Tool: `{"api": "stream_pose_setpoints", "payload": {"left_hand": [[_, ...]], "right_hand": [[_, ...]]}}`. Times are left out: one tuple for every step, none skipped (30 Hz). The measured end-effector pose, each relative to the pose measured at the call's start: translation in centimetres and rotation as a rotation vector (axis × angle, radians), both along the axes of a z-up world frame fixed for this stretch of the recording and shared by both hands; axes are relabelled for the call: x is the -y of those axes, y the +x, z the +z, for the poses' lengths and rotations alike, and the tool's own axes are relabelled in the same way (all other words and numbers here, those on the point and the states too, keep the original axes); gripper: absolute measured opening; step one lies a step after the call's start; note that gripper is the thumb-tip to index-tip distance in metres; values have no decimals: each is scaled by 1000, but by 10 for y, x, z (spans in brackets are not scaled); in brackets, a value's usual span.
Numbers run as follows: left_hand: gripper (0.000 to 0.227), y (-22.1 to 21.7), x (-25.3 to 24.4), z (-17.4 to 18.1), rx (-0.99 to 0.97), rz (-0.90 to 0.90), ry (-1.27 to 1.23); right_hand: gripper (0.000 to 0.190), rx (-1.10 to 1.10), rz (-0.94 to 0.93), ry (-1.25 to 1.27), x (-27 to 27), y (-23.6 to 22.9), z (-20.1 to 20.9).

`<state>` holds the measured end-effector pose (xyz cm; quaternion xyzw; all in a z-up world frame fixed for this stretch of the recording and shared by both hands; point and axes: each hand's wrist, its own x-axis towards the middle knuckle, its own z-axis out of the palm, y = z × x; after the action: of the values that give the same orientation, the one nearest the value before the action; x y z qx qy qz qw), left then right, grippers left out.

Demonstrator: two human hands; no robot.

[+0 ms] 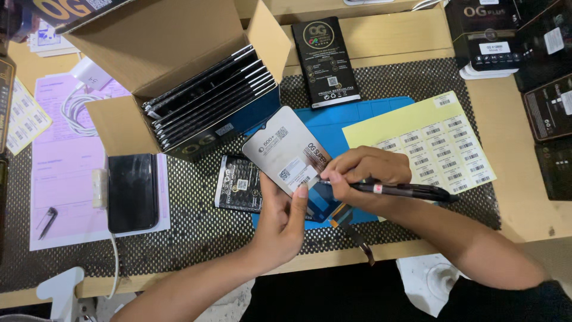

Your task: The person repeatedly picks up packaged electronic items, writes on them with a pen, and places them into a cardboard box. The person also removes items from plastic sleeves and applies labels from a sheet to the packages.

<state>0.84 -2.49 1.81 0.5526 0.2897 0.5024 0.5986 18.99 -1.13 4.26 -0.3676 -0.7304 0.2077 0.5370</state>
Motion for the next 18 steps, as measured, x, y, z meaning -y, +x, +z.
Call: {"api": "stream_pose_setpoints", "payload": {"left_hand": [[63,-1,0,-2,2,3,-3],[60,-1,0,-3,3,-10,4],[58,-2,1,-5,5,-23,10],[58,-3,1,-6,8,-20,7],[60,-3,1,-8,29,-43,1],[62,-3,2,-10,51,-65,-5],[62,-3,2,-10,55,-63,-7],[63,-3,2,-10,61,-66,0],[63,-3,2,-9,67,-69,6],[63,-2,2,-10,70,-68,4],[62,-3,2,-11,72,-74,-2],[62,-3,2,-12,74,-80,-8],[62,-3,2,-11,74,-80,-9],[60,-3,1,-9,46,-69,-9],[59,-3,1,-8,18,-57,-6],[59,-3,1,-9,18,-58,-5],[58,-3,1,-9,32,-68,-5],[58,-3,1,-9,46,-77,-4]], "right_hand": [[31,2,3,-3,0,-1,2],[33,24,-4,8,1,-2,4],[35,47,-11,19,1,-3,6],[35,49,-8,16,1,-4,3],[33,21,-33,8,2,-5,0],[32,-7,-57,0,3,-6,-3],[32,-3,-55,-1,2,-6,-5],[31,10,-77,23,2,-7,-7],[30,23,-100,48,1,-7,-8],[30,26,-98,47,2,-8,-7],[30,24,-104,48,2,-9,-6],[29,23,-110,49,2,-10,-5],[29,23,-110,48,3,-11,-4],[29,33,-119,19,4,-11,-2],[28,42,-129,-7,4,-12,-1],[28,42,-130,-6,4,-12,-3],[30,43,-149,18,3,-12,-4],[31,45,-169,42,2,-12,-6]]}}
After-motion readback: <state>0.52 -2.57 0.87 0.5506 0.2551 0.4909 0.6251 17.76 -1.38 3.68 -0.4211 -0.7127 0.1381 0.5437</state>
